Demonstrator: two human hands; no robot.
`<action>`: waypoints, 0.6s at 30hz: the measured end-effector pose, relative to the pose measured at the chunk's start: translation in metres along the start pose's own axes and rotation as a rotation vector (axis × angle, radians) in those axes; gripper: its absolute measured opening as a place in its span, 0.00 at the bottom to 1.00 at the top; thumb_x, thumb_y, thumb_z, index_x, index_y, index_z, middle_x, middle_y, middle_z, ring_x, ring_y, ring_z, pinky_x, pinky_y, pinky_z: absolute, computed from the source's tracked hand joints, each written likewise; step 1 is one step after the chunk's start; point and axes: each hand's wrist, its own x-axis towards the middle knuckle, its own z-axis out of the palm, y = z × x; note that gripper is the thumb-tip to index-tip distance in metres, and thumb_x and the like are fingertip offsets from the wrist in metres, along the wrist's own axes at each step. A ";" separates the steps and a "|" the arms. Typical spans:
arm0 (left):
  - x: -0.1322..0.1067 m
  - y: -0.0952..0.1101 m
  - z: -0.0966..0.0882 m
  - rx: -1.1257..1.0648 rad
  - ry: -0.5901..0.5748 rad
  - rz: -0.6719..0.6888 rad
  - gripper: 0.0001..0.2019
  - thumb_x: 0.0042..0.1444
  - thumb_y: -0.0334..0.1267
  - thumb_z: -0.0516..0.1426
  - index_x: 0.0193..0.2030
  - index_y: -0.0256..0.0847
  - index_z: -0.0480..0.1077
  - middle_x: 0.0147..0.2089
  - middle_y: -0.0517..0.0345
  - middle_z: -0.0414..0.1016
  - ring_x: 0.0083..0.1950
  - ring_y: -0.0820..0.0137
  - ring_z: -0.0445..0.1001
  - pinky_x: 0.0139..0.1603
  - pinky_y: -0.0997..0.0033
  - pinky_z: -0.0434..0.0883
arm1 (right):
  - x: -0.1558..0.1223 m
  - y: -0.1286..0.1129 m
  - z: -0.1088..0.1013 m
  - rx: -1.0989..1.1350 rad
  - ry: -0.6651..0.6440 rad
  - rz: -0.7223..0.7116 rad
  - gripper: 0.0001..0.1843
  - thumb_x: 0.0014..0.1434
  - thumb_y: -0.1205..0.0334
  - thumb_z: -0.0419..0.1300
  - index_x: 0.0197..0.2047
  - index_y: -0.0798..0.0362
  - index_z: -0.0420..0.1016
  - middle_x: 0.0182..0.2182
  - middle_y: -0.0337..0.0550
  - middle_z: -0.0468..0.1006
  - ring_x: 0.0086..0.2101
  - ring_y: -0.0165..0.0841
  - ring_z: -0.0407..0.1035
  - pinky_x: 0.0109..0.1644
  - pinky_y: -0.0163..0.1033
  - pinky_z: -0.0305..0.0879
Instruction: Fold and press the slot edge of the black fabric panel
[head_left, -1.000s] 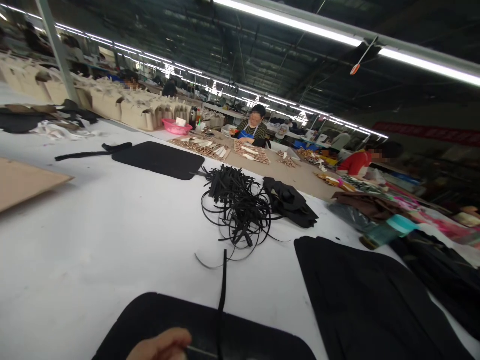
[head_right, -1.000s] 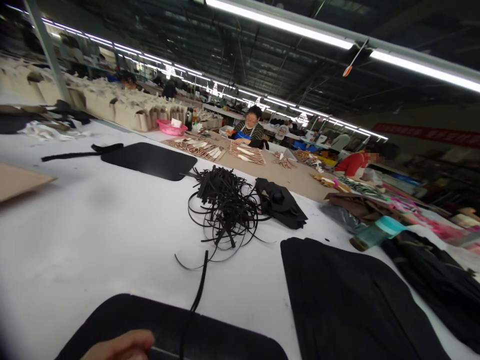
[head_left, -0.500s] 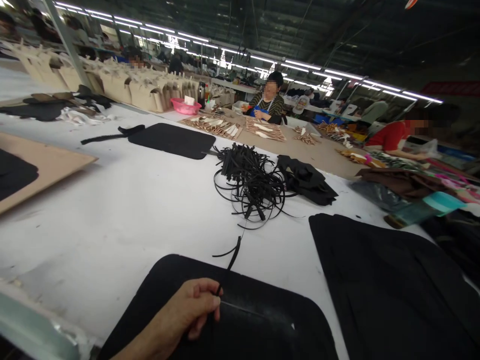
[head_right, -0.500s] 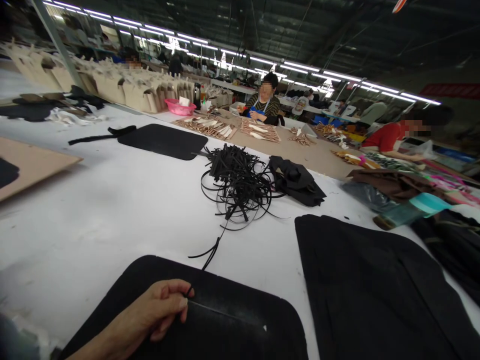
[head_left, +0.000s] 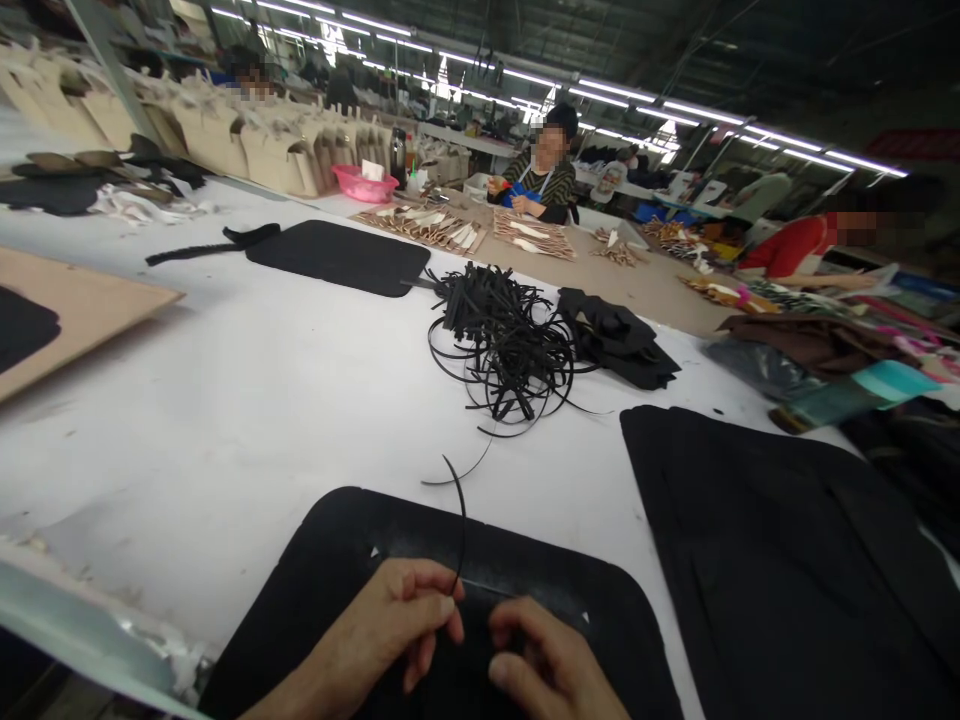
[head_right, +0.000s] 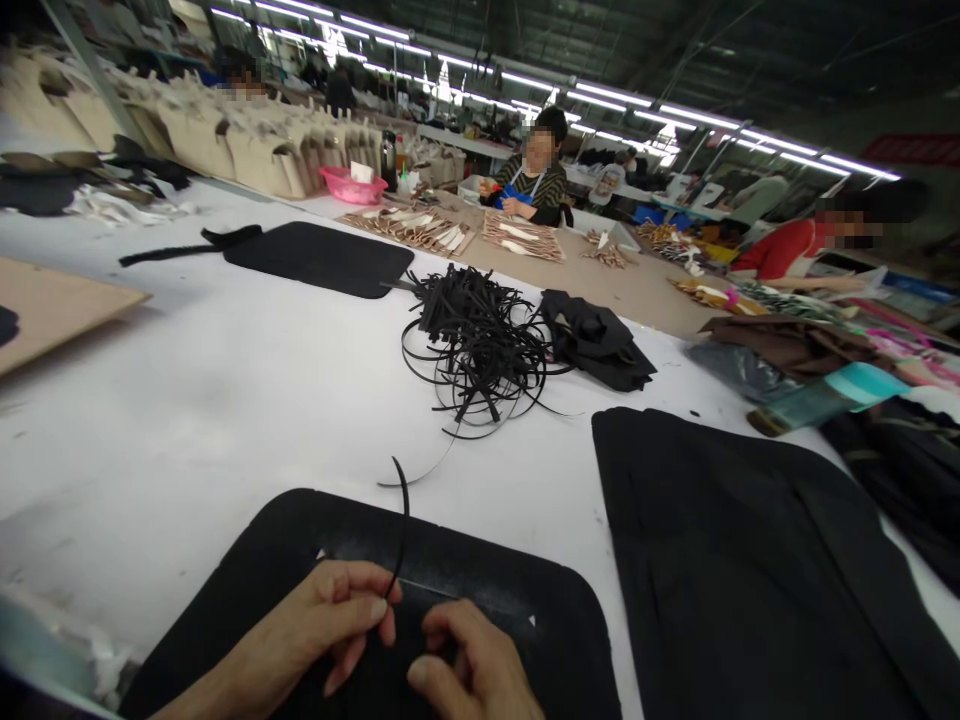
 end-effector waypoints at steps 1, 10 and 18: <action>0.000 -0.001 0.001 0.011 -0.010 0.002 0.16 0.50 0.41 0.54 0.40 0.28 0.66 0.32 0.50 0.72 0.17 0.81 0.58 0.16 0.82 0.56 | 0.002 -0.001 -0.001 0.066 0.013 -0.052 0.15 0.54 0.54 0.55 0.43 0.48 0.72 0.37 0.40 0.71 0.31 0.31 0.61 0.36 0.34 0.56; 0.001 -0.002 0.014 0.195 0.023 -0.052 0.12 0.50 0.40 0.54 0.31 0.31 0.68 0.20 0.60 0.64 0.16 0.79 0.57 0.15 0.82 0.56 | 0.028 -0.002 0.026 0.267 0.116 -0.171 0.15 0.58 0.51 0.55 0.34 0.56 0.70 0.27 0.40 0.67 0.28 0.30 0.60 0.32 0.34 0.55; -0.002 0.000 0.016 0.294 0.015 -0.046 0.21 0.56 0.51 0.49 0.29 0.31 0.68 0.16 0.60 0.58 0.16 0.78 0.56 0.17 0.80 0.54 | 0.030 0.000 0.031 0.428 0.102 -0.164 0.14 0.55 0.53 0.57 0.37 0.57 0.69 0.26 0.39 0.65 0.27 0.29 0.58 0.32 0.33 0.55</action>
